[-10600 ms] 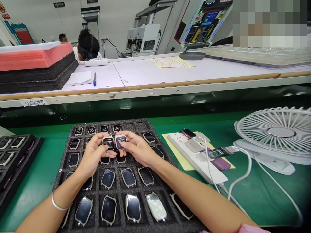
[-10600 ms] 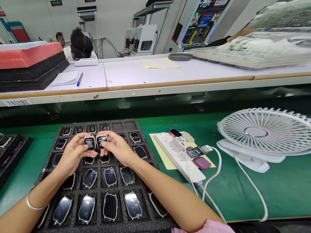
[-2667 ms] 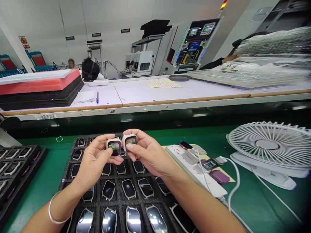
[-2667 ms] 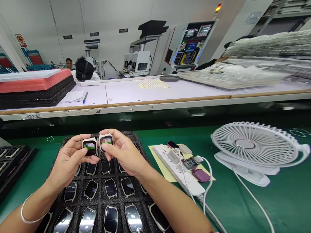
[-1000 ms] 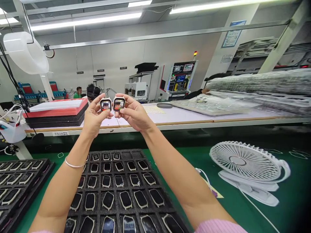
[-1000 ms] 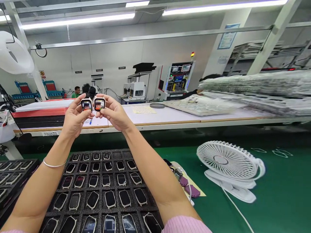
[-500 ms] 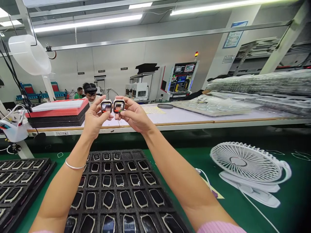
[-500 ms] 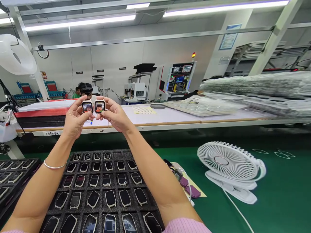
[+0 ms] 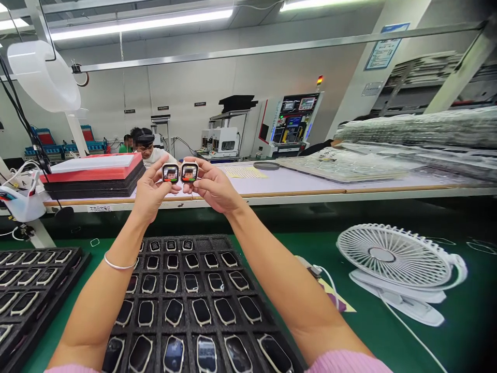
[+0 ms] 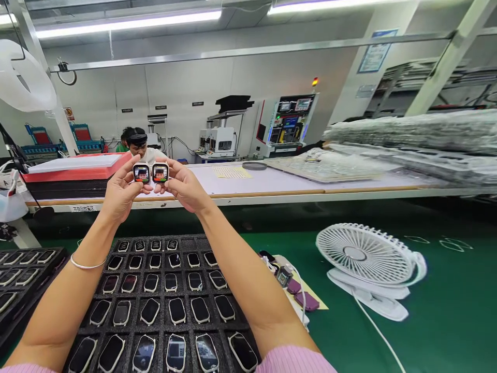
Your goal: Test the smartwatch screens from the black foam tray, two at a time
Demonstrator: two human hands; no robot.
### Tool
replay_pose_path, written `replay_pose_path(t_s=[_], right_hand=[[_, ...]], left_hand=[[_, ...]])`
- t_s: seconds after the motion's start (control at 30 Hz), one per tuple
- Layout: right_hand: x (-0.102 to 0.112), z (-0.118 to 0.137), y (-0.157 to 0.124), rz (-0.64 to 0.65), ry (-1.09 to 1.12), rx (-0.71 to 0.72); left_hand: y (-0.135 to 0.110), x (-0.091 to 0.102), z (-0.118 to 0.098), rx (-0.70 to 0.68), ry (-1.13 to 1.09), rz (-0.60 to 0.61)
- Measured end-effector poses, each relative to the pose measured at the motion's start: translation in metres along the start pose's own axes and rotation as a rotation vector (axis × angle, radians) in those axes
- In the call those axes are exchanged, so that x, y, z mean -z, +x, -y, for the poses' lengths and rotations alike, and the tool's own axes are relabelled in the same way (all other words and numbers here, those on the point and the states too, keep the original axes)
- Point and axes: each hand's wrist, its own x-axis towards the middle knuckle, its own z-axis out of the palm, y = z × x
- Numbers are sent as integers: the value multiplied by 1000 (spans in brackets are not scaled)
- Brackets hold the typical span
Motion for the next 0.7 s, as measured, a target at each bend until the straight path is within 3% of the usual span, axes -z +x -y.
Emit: replay_pose_path(t_s=[0.3,0.7], right_hand=[[-6,-6,-12,-7,11,-13],[-24,-68,-114,-120,189,-303]], left_hand=[[-10,1,13,-52,-7,-11],[-120,8,43,378,-29,0]])
